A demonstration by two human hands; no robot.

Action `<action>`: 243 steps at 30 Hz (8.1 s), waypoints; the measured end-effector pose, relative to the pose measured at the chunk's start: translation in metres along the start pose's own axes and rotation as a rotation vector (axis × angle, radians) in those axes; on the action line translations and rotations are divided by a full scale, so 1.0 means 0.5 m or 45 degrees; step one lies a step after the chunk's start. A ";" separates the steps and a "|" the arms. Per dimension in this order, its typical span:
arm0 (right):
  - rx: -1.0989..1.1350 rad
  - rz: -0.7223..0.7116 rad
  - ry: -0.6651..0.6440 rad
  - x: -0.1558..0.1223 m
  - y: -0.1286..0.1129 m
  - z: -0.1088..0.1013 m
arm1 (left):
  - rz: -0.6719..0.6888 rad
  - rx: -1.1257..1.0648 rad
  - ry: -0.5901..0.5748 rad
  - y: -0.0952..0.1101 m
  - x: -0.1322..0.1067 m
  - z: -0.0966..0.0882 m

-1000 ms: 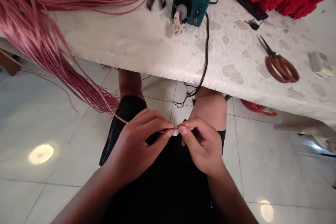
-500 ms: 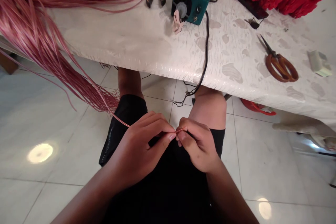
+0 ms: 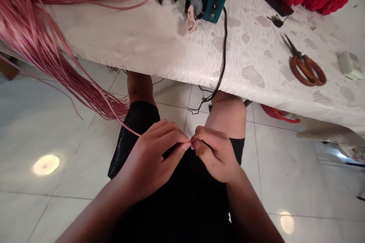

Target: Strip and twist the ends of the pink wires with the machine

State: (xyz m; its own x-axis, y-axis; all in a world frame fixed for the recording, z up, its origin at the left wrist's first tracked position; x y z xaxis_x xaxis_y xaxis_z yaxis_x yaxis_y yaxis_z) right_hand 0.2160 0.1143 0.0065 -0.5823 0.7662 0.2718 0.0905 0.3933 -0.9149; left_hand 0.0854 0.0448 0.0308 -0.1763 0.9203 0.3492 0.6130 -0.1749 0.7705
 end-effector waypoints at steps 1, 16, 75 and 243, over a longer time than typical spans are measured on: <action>-0.010 -0.009 0.008 0.000 0.000 0.000 | 0.013 0.019 0.000 0.001 0.001 0.000; 0.061 -0.040 0.222 -0.001 0.000 -0.012 | 0.013 0.069 0.038 0.005 0.013 -0.008; -0.647 -0.357 -0.097 0.057 0.082 0.047 | 0.175 0.919 -0.443 -0.014 0.109 0.019; -0.633 -0.332 -0.102 0.051 0.085 0.037 | 0.270 0.949 -0.515 -0.002 0.105 0.016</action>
State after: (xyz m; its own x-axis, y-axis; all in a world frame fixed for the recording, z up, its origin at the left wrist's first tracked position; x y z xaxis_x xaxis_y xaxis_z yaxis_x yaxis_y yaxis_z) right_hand 0.1900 0.1412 -0.0307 -0.6943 0.5781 0.4288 0.2935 0.7713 -0.5647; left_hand 0.0818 0.0962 0.0441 0.1991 0.9725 0.1208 0.9707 -0.2126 0.1119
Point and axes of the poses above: each hand's wrist, its own x-axis towards the middle knuckle, its own z-axis out of the palm, y = z × x, the point moved 5 cm from there along x, towards the middle knuckle, and after that the axes turned 11 degrees about y, right-handed, at the moved point
